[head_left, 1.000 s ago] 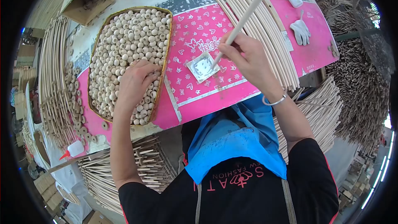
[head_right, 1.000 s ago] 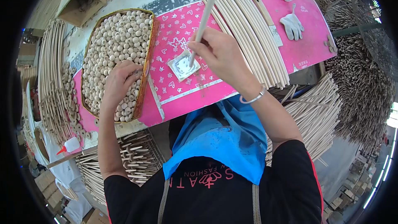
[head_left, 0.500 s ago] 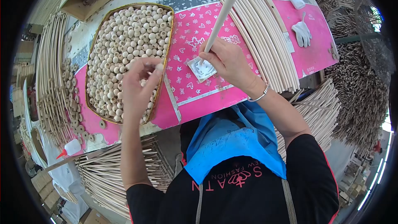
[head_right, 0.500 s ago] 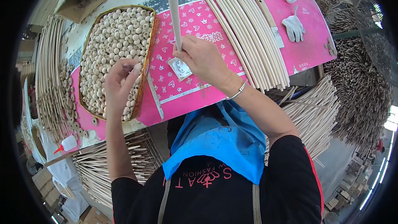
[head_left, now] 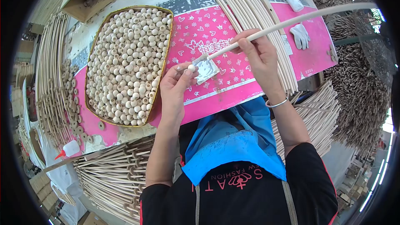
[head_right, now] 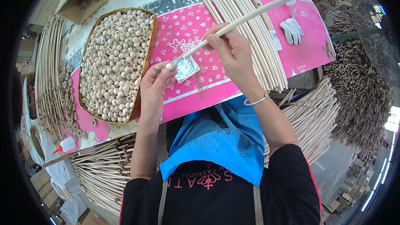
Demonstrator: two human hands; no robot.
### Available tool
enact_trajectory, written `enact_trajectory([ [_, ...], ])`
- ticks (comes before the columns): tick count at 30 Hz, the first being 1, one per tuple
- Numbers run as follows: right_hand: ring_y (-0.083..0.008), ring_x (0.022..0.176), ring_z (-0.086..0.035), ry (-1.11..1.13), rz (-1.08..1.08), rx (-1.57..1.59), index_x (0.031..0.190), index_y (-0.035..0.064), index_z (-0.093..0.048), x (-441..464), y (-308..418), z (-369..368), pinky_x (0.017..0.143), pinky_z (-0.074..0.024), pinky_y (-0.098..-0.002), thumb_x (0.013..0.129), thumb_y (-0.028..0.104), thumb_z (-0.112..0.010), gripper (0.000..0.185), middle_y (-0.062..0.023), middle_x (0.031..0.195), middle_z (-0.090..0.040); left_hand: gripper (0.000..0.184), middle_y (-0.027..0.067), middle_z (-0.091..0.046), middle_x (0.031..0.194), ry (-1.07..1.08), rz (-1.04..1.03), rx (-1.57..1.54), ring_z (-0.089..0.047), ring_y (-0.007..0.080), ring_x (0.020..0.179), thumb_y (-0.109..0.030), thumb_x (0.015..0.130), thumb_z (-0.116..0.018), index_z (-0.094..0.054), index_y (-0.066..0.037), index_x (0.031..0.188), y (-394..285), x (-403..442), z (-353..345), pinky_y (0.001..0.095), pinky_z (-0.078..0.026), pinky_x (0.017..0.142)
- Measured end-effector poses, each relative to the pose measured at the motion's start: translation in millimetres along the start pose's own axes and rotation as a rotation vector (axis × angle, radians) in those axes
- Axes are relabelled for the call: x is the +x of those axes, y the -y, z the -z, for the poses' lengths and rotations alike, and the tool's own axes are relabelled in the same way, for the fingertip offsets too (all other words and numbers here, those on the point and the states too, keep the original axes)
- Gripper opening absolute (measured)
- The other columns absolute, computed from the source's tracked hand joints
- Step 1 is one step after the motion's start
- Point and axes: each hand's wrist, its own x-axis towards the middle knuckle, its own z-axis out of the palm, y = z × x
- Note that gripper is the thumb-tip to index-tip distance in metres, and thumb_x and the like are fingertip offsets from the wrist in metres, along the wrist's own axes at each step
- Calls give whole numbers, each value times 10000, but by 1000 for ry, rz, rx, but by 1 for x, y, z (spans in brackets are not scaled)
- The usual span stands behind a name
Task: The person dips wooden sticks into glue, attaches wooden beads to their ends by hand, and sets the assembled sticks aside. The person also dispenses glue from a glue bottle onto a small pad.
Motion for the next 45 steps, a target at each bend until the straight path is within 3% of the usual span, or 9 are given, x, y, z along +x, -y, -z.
enact_trajectory([
  [2, -136, 888, -676, 20, 52, 10, 1084, -8, -605, -2, 4, 5, 804, -564, -261, 1039, 145, -555, 167, -99, 984, -683, 255, 95, -712, 1033, 16, 16, -25, -676, 144, 956, -150, 987, -644, -649, -13, 1203, 1, 2, -3, 278, -540, 818],
  [15, -136, 917, -670, 0, 90, 125, 1080, -19, -617, -16, 2, -6, 807, -567, -256, 1025, 122, -573, 158, -88, 972, -675, 311, 151, -694, 1152, 132, 113, -232, -702, 206, 1040, -128, 1036, -541, -574, 9, 1313, -3, -2, -17, 285, -598, 850],
  [21, -135, 904, -661, -6, 104, 113, 1068, -19, -620, -22, -6, -4, 794, -554, -260, 1019, 113, -580, 147, -91, 976, -672, 352, 157, -693, 1132, 155, 141, -317, -696, 207, 1043, -146, 1050, -516, -542, 14, 1363, -3, -8, -23, 276, -596, 865],
  [31, -222, 945, -651, 81, 264, -27, 1000, -2, -647, -34, -5, -4, 809, -533, -323, 960, 68, -632, 82, -128, 984, -667, 346, 152, -690, 1134, 108, 172, -400, -689, 209, 1056, -153, 1052, -516, -549, 28, 1345, 3, -6, -25, 277, -588, 887],
  [37, -244, 929, -663, 115, 304, -100, 995, 0, -660, -45, -6, -4, 802, -536, -324, 948, 69, -644, 85, -141, 1006, -681, 295, 159, -694, 1102, 93, 98, -362, -711, 215, 986, -146, 1047, -528, -589, 41, 1266, 9, -6, -18, 300, -603, 857],
  [39, -230, 925, -666, 85, 211, -33, 1004, -2, -654, -46, -7, -4, 793, -536, -316, 957, 78, -640, 94, -142, 999, -681, 263, 148, -693, 1078, 136, -33, -221, -704, 193, 967, -119, 1039, -539, -598, 49, 1233, 9, -6, -14, 305, -605, 874],
  [43, -206, 942, -662, 24, 220, -9, 1043, -6, -634, -58, -20, -11, 810, -538, -305, 987, 93, -613, 116, -145, 1017, -675, 255, 137, -700, 1039, 123, -62, -129, -705, 175, 925, -124, 1044, -531, -608, 50, 1213, 10, -10, -19, 311, -607, 857],
  [45, -188, 970, -661, -192, 140, 168, 1083, -10, -610, -63, -26, -21, 821, -551, -305, 1018, 109, -577, 140, -144, 1047, -667, 248, 131, -700, 1024, 57, -113, -146, -703, 175, 911, -128, 1046, -529, -614, 44, 1203, 9, -6, -29, 314, -606, 857],
])
